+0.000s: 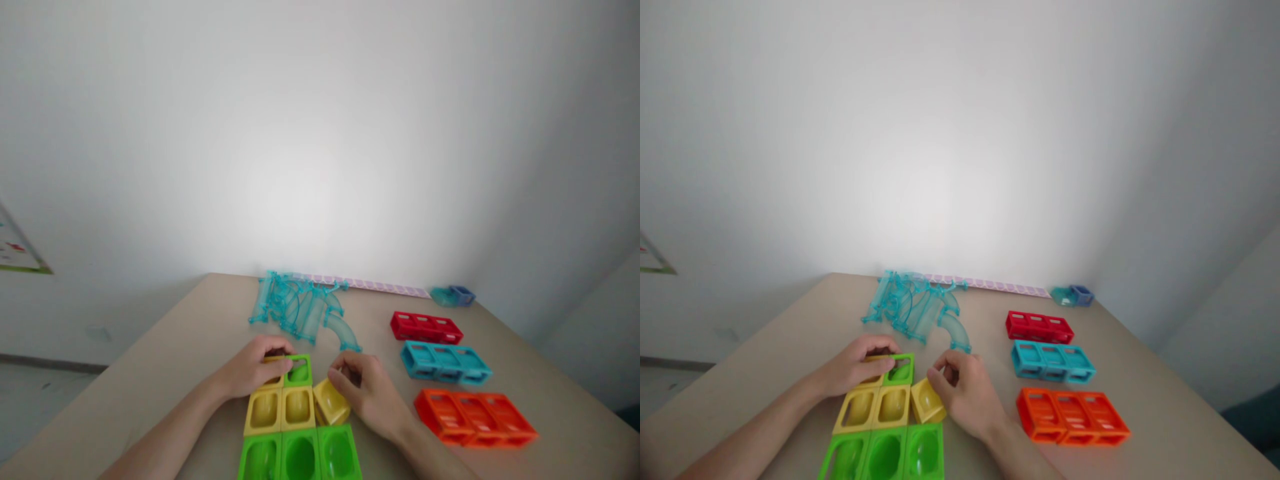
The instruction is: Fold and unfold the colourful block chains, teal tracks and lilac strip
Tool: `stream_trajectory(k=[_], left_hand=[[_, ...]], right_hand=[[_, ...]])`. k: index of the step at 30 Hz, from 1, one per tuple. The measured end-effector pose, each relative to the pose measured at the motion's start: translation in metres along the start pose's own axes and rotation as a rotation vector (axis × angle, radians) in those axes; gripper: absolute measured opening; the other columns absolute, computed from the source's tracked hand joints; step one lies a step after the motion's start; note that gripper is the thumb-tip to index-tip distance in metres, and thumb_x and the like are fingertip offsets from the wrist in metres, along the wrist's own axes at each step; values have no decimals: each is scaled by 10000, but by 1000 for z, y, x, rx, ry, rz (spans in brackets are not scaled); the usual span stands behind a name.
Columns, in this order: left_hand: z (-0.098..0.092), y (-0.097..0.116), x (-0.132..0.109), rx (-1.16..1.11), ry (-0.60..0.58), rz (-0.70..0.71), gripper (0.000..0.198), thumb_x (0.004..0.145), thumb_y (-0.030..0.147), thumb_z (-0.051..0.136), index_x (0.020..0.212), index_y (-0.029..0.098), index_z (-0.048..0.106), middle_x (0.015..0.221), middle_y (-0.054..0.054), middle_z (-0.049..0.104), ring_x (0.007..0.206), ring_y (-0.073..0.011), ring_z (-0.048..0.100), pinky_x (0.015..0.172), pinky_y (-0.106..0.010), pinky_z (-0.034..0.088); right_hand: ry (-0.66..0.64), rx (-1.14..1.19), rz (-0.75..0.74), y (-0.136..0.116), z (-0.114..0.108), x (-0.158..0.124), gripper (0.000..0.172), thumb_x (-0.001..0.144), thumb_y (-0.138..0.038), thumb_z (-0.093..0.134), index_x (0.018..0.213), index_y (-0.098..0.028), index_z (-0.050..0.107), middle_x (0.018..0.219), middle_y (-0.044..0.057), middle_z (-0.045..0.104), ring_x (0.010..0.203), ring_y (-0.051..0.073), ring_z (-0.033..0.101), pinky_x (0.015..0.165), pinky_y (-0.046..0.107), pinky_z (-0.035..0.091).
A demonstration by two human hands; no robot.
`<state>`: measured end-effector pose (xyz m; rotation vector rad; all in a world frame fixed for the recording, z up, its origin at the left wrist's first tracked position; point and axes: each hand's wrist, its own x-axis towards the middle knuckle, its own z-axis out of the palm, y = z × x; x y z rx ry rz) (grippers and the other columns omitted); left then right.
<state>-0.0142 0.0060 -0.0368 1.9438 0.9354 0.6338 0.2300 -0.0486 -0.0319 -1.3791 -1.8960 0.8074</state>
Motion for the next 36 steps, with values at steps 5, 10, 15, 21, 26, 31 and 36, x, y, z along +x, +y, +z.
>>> stream_trajectory(k=[5, 10, 15, 21, 26, 31, 36], left_hand=[[-1, 1, 1, -8, 21, 17, 239, 839, 365, 563, 862, 149, 664, 784, -24, 627, 737, -164, 541, 641, -239, 369], [1, 2, 3, -31, 55, 7, 249, 840, 364, 556, 863, 147, 676, 807, -42, 661, 757, -180, 574, 675, -255, 401], [-1, -2, 8, -15, 259, 0, 280, 877, 346, 482, 869, 154, 686, 858, -54, 671, 839, -195, 597, 757, -280, 417], [-10, -1, 1, 168, 264, -27, 255, 845, 356, 524, 698, 158, 588, 679, 0, 560, 652, -148, 509, 597, -249, 360], [-2, 1, 2, 311, 161, 30, 295, 871, 355, 490, 655, 160, 538, 701, -5, 537, 679, -151, 510, 632, -258, 373], [2, 6, 2, 295, 258, 176, 280, 900, 343, 470, 698, 166, 548, 779, -29, 541, 767, -165, 535, 729, -276, 423], [1, 13, -4, 350, 366, 348, 141, 871, 248, 527, 795, 169, 615, 929, -71, 535, 913, -192, 533, 843, -303, 428]], right_hand=[[-74, 35, -20, -3, 0, -2, 141, 838, -243, 543, 799, -169, 657, 581, -52, 437, 553, 95, 416, 512, 214, 296], [-41, 49, 39, -2, 6, -1, 148, 826, -244, 538, 774, -159, 648, 580, -46, 449, 555, 103, 426, 513, 224, 301], [67, -35, 114, 1, 8, -1, 144, 818, -267, 540, 761, -176, 636, 560, -35, 512, 536, 121, 487, 502, 235, 313], [160, -212, 10, -5, 3, -5, 140, 813, -266, 551, 703, -197, 601, 612, -8, 563, 617, 160, 557, 579, 266, 394], [110, -181, -172, -12, 4, -7, 400, 837, -339, 577, 1216, -211, 571, 1253, 95, 567, 1171, 243, 510, 988, 369, 400], [-80, -107, -191, -12, 7, -8, 591, 876, -365, 549, 1427, -253, 368, 1423, 76, 455, 1308, 236, 405, 1098, 413, 312], [-37, -62, -177, -9, 8, -8, 554, 843, -359, 599, 1360, -235, 439, 1432, 99, 442, 1293, 258, 433, 1072, 429, 356]])
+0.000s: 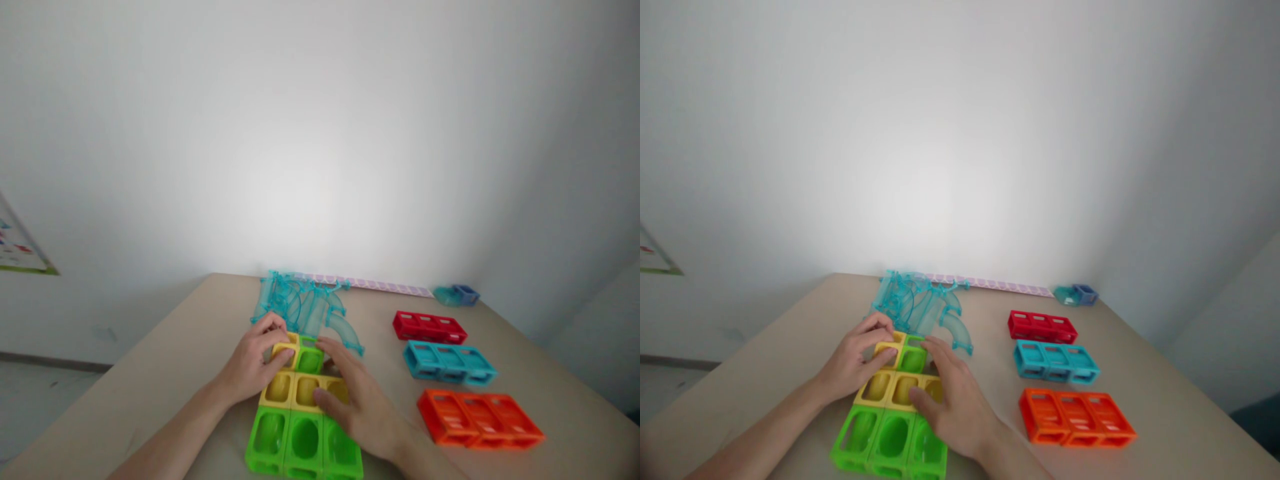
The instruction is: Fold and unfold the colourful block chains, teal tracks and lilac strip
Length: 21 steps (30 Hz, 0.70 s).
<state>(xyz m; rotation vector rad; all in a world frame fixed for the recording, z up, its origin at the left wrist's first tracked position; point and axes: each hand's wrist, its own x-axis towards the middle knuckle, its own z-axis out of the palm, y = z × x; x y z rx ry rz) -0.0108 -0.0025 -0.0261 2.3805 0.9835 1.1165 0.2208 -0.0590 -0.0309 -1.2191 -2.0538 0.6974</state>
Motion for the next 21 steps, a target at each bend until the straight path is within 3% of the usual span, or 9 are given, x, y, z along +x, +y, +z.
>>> stream_trajectory(k=[5, 15, 21], left_hand=[[0, -1, -2, -61, -9, 18, 174, 865, 269, 550, 740, 164, 611, 948, -80, 531, 928, -201, 530, 849, -311, 435], [6, -3, -3, -97, 67, -24, 223, 874, 304, 523, 720, 166, 605, 859, -64, 534, 847, -191, 536, 798, -307, 445], [2, -2, -3, 18, 34, 14, 207, 872, 271, 515, 707, 173, 591, 798, -51, 527, 786, -178, 527, 735, -287, 428]], right_hand=[[54, 11, -32, -3, -1, 3, 314, 901, -324, 517, 1190, -220, 579, 1349, 98, 521, 1244, 229, 485, 1060, 399, 369], [11, 1, -21, -7, -5, 5, 353, 902, -324, 525, 1229, -242, 627, 1298, 100, 569, 1210, 252, 516, 1030, 403, 391], [-23, 22, -95, -14, -5, 6, 251, 922, -284, 496, 944, -228, 739, 1257, 74, 576, 1058, 201, 600, 954, 321, 436]])
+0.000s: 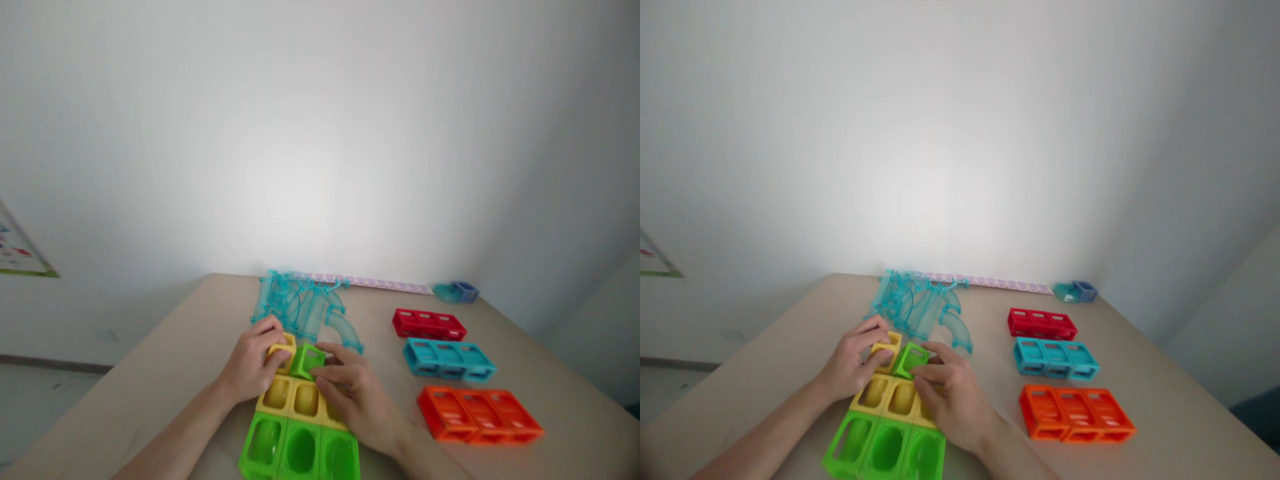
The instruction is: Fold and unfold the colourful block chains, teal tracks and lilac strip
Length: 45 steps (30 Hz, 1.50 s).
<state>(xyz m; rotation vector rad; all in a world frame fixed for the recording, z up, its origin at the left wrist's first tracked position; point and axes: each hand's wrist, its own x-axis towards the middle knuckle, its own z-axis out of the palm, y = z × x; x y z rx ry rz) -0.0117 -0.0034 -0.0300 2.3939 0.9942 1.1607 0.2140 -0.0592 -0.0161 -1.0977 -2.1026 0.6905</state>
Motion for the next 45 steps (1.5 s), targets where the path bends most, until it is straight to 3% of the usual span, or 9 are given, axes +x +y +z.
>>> stream_trajectory(k=[5, 11, 19, 25, 29, 32, 36, 40, 45], left_hand=[[1, -4, 2, 2, 202, -155, 228, 875, 303, 521, 681, 183, 530, 694, -1, 488, 664, -141, 475, 618, -248, 376], [5, -2, 5, -365, 403, -359, 303, 882, 425, 501, 694, 189, 470, 636, 31, 463, 592, -113, 453, 551, -214, 372], [13, 5, 0, -530, 33, -330, 310, 893, 466, 479, 800, 177, 539, 735, -10, 574, 639, -136, 582, 587, -228, 467], [12, 7, -6, -692, -91, -285, 212, 910, 377, 485, 864, 184, 561, 827, -38, 602, 705, -172, 628, 560, -245, 492], [9, 11, -6, -540, -123, -232, 203, 912, 351, 483, 850, 177, 566, 814, -38, 583, 692, -155, 585, 587, -241, 461], [8, 14, -5, -347, -108, -146, 209, 909, 319, 486, 765, 176, 536, 728, -14, 538, 646, -130, 512, 593, -230, 408], [7, 16, -4, -242, -105, -82, 238, 909, 295, 476, 702, 180, 489, 669, 5, 492, 628, -120, 472, 605, -230, 372], [9, 16, -5, -243, -108, -123, 262, 897, 302, 497, 668, 181, 461, 599, 35, 435, 560, -100, 441, 546, -212, 338], [10, 17, -5, -350, -129, -194, 284, 887, 330, 516, 655, 176, 463, 577, 33, 487, 533, -96, 473, 493, -186, 330]], right_hand=[[-60, 0, -37, -5, 2, -1, 314, 936, -266, 461, 726, -197, 684, 1126, 59, 599, 1000, 170, 595, 901, 283, 450], [-34, 28, -17, -2, 3, -1, 185, 910, -248, 506, 882, -199, 682, 1133, 62, 581, 1001, 168, 584, 898, 271, 440], [2, -20, 19, -1, 5, 1, 187, 908, -220, 497, 813, -189, 654, 860, 29, 614, 831, 152, 582, 756, 258, 435], [105, -110, 136, 4, 12, -1, 188, 890, -268, 517, 764, -190, 632, 837, 39, 606, 799, 168, 574, 728, 280, 415], [93, -161, 160, 0, 5, -4, 231, 889, -295, 506, 701, -187, 584, 780, 29, 589, 759, 165, 554, 692, 280, 389], [-55, -158, 130, -1, -8, -9, 159, 810, -330, 618, 740, -193, 579, 772, 4, 582, 759, 164, 537, 688, 273, 376], [-260, -88, 188, 2, -23, -12, 305, 671, -383, 751, 848, -199, 584, 826, -11, 579, 741, 161, 518, 613, 247, 362], [-221, 46, 191, 3, -22, -11, 324, 661, -330, 760, 860, -199, 540, 878, -6, 560, 768, 157, 514, 623, 235, 378], [-148, 72, -44, 3, -9, -10, 253, 604, 0, 518, 695, -205, 400, 916, 13, 536, 811, 145, 508, 684, 230, 377]])
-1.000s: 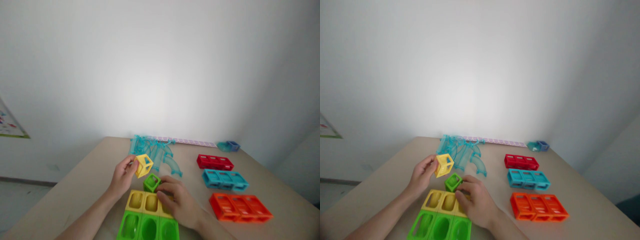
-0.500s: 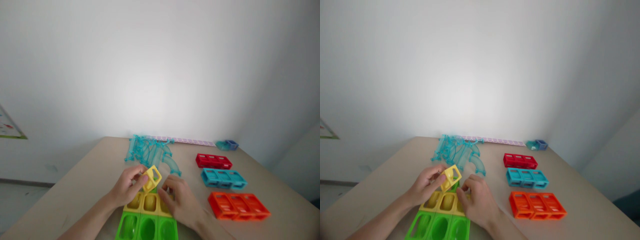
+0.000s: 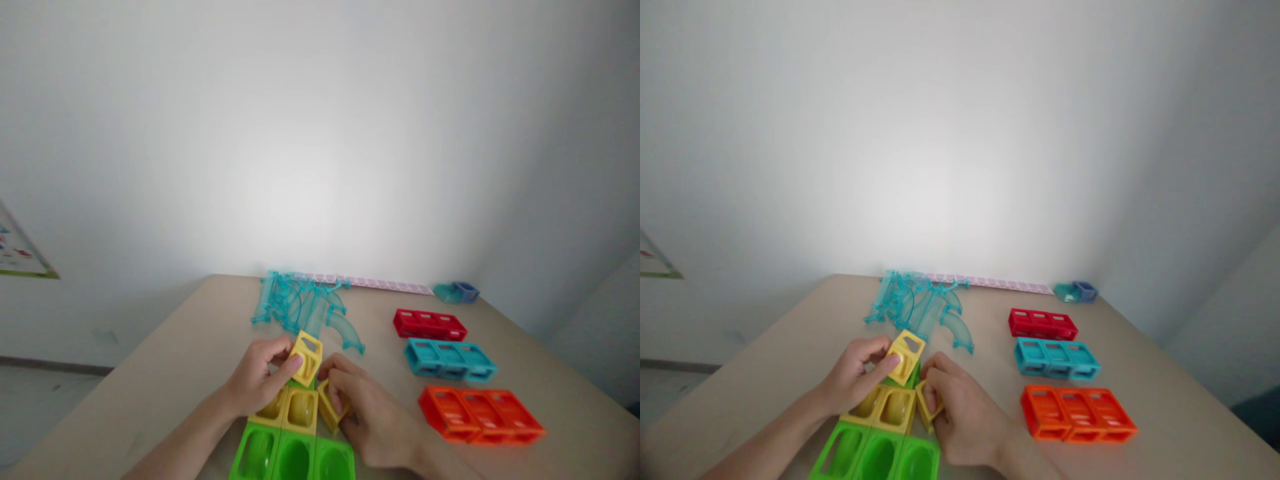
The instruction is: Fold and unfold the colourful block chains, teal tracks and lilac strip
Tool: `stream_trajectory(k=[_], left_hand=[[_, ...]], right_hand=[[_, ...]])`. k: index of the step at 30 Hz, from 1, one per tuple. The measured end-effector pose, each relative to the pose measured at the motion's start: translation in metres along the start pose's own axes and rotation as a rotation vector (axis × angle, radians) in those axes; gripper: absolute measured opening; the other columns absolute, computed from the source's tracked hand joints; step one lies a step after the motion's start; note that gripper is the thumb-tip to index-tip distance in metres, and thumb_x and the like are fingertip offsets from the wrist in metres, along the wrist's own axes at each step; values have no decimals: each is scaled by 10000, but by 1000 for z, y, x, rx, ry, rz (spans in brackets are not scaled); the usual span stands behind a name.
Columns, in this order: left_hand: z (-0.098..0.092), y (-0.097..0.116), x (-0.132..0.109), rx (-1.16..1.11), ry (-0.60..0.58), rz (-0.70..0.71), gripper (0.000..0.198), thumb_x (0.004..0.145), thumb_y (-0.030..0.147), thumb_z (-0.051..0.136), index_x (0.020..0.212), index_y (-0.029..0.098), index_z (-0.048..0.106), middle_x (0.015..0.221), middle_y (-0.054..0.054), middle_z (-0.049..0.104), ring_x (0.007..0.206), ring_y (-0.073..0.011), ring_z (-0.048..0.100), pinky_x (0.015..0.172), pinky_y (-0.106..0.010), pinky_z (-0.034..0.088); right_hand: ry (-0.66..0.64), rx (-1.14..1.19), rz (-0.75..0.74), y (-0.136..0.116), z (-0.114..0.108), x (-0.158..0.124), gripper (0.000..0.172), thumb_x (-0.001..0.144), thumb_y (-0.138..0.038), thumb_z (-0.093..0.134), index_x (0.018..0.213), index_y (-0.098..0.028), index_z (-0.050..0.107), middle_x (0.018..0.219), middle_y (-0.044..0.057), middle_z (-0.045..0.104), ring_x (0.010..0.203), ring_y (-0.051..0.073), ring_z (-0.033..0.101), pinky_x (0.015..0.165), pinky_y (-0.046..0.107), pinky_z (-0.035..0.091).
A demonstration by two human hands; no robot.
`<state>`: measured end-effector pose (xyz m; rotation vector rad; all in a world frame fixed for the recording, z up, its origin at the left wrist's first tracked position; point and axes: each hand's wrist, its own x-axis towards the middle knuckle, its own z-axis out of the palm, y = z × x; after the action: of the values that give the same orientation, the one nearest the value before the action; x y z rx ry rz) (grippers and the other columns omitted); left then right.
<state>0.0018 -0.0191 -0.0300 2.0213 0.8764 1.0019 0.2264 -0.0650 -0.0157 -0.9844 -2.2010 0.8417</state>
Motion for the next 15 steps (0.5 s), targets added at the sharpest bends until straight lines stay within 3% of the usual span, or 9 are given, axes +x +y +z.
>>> stream_trajectory(k=[2, 7, 10, 15], left_hand=[[-1, 0, 0, -66, -1, -16, 267, 890, 334, 517, 682, 167, 503, 602, 16, 548, 555, -107, 512, 516, -188, 362], [-3, -5, 2, -272, 103, -46, 240, 868, 351, 559, 748, 148, 602, 679, -18, 618, 642, -144, 565, 604, -221, 423], [-6, -7, 5, -333, 180, -28, 213, 851, 325, 591, 757, 143, 651, 740, -26, 619, 713, -153, 566, 669, -230, 431], [-8, -7, 10, -390, 195, 18, 171, 830, 257, 626, 725, 150, 708, 863, -42, 608, 851, -171, 571, 793, -246, 431]], right_hand=[[12, -19, 7, 2, 3, 1, 285, 554, 12, 480, 653, -210, 332, 832, -7, 530, 732, 128, 489, 638, 224, 354], [189, -19, 276, 10, 6, 4, 258, 578, -79, 550, 644, -214, 340, 655, -52, 473, 633, 117, 408, 567, 228, 302], [247, 149, 368, 19, 8, 9, 217, 596, -118, 560, 661, -214, 378, 622, -63, 444, 589, 106, 385, 517, 221, 285], [302, 457, 481, 30, 13, 16, 189, 664, -231, 600, 645, -207, 413, 544, -62, 480, 503, 100, 458, 470, 212, 316]])
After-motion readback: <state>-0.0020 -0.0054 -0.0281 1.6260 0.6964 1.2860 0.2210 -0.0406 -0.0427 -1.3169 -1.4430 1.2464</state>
